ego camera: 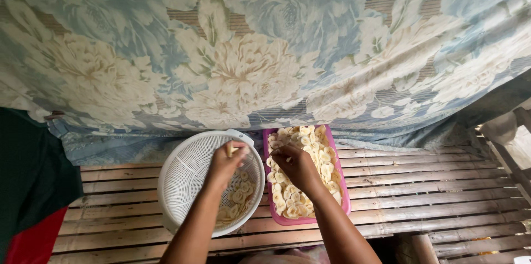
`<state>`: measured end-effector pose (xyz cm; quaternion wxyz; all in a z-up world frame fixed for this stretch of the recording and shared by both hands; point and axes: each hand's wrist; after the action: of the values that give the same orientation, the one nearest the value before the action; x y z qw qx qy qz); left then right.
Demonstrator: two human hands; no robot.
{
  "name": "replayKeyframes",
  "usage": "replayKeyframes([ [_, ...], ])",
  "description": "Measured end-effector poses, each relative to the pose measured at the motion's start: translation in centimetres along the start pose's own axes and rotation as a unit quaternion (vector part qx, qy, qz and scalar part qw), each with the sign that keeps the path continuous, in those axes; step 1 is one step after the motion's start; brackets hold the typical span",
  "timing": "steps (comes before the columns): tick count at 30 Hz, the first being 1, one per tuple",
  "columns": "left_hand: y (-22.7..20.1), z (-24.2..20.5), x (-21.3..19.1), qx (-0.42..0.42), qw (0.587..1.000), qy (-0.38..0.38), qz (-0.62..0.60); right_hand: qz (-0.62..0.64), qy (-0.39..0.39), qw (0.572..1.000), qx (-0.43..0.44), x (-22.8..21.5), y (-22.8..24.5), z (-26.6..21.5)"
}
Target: The person sorts dried banana slices by hand, moving them from a white colander into a pink tray.
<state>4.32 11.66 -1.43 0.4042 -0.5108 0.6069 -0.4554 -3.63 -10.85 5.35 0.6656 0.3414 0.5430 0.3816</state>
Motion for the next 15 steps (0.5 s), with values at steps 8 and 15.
replayKeyframes([
  [8, 0.5, -0.9, -5.0, -0.052, 0.999, -0.015, 0.001, 0.006, 0.001, 1.0, -0.005, 1.2, 0.1, -0.9],
  [15, -3.0, -2.2, 2.0, -0.091, 0.901, 0.194, -0.378, 0.008, -0.023, 0.998, -0.057, 0.7, 2.4, -0.5],
])
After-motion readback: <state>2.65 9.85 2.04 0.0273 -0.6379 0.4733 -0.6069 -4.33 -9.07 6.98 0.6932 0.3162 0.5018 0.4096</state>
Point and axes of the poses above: each hand's wrist, its own z-axis towards the middle knuckle, its own x-axis out of the palm, y = z × x, and after that the axes turned 1 degree about -y, right-handed
